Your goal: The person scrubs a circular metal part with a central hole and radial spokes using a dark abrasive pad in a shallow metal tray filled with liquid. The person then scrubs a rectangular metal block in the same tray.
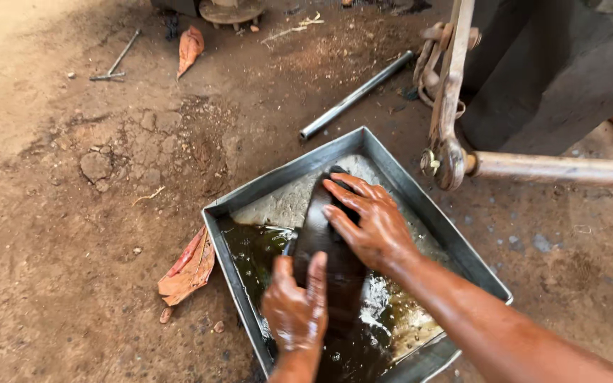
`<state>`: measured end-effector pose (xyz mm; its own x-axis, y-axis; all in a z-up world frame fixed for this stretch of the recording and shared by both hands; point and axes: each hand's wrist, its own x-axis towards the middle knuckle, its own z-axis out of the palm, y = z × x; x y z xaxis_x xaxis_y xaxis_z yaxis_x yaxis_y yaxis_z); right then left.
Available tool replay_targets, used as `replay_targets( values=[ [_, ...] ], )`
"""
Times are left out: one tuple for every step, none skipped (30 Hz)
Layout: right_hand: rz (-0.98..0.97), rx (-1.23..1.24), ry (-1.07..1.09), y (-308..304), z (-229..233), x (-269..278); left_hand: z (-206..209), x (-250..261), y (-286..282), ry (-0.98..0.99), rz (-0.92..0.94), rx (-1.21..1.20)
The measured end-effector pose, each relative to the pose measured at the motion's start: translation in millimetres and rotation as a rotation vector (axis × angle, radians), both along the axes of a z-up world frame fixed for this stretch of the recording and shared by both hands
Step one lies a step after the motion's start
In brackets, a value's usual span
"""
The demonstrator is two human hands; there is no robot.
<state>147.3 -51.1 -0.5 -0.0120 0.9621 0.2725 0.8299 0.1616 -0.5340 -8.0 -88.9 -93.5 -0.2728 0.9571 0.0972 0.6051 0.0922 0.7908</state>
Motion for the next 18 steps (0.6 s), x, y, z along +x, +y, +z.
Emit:
replay_targets(
  values=[
    [-0.029, -0.021, 0.004, -2, -1, 3, -2, 5, -3, -0.028, -0.006, -0.050],
    [-0.057, -0.041, 0.009, -8, -3, 3, 0, 6, -6, -0.056, -0.012, -0.101],
    [-0.081, -0.056, 0.014, -12, -5, 0, 5, 1, -7, -0.003, -0.044, -0.012],
    [-0.108, 0.036, -0.030, -18, -9, -7, 13, -9, -7, 0.052, -0.075, 0.076],
    [-0.141, 0.155, -0.075, -15, -12, -13, 25, -16, 8, 0.104, -0.109, 0.191],
    [-0.206, 0.149, -0.049, -14, -19, -21, 39, -24, 22, 0.076, -0.180, 0.054],
    [-0.274, 0.133, -0.030, -21, -27, -27, 53, -30, 29, 0.041, -0.257, -0.093],
    [-0.284, 0.155, -0.055, -23, -37, -30, 65, -27, 40, 0.009, -0.336, -0.239],
    [-0.283, 0.150, -0.070, -35, -51, -38, 74, -20, 48, 0.078, -0.355, -0.221],
    [-0.233, 0.200, -0.075, -48, -64, -45, 83, -11, 58, 0.147, -0.374, -0.204],
    [-0.185, 0.264, -0.082, -56, -73, -48, 91, -2, 68, 0.216, -0.393, -0.171],
    [-0.137, 0.328, -0.089, -59, -80, -45, 96, 0, 70, 0.246, -0.369, -0.242],
    [-0.116, 0.321, -0.102, -57, -83, -36, 98, 4, 71, 0.274, -0.347, -0.316],
    [-0.096, 0.313, -0.114, -51, -84, -21, 99, 7, 72, 0.302, -0.324, -0.389],
    [-0.070, 0.289, -0.120, -52, -84, -10, 96, 5, 64, 0.298, -0.313, -0.399],
    [-0.129, 0.172, -0.082, -48, -81, 7, 92, 3, 55, 0.294, -0.302, -0.409],
    [-0.184, 0.068, -0.033, -33, -75, 21, 93, -5, 53, 0.301, -0.281, -0.407],
    [-0.236, -0.037, 0.016, -18, -69, 31, 94, -10, 53, 0.325, -0.286, -0.429]
  ],
)
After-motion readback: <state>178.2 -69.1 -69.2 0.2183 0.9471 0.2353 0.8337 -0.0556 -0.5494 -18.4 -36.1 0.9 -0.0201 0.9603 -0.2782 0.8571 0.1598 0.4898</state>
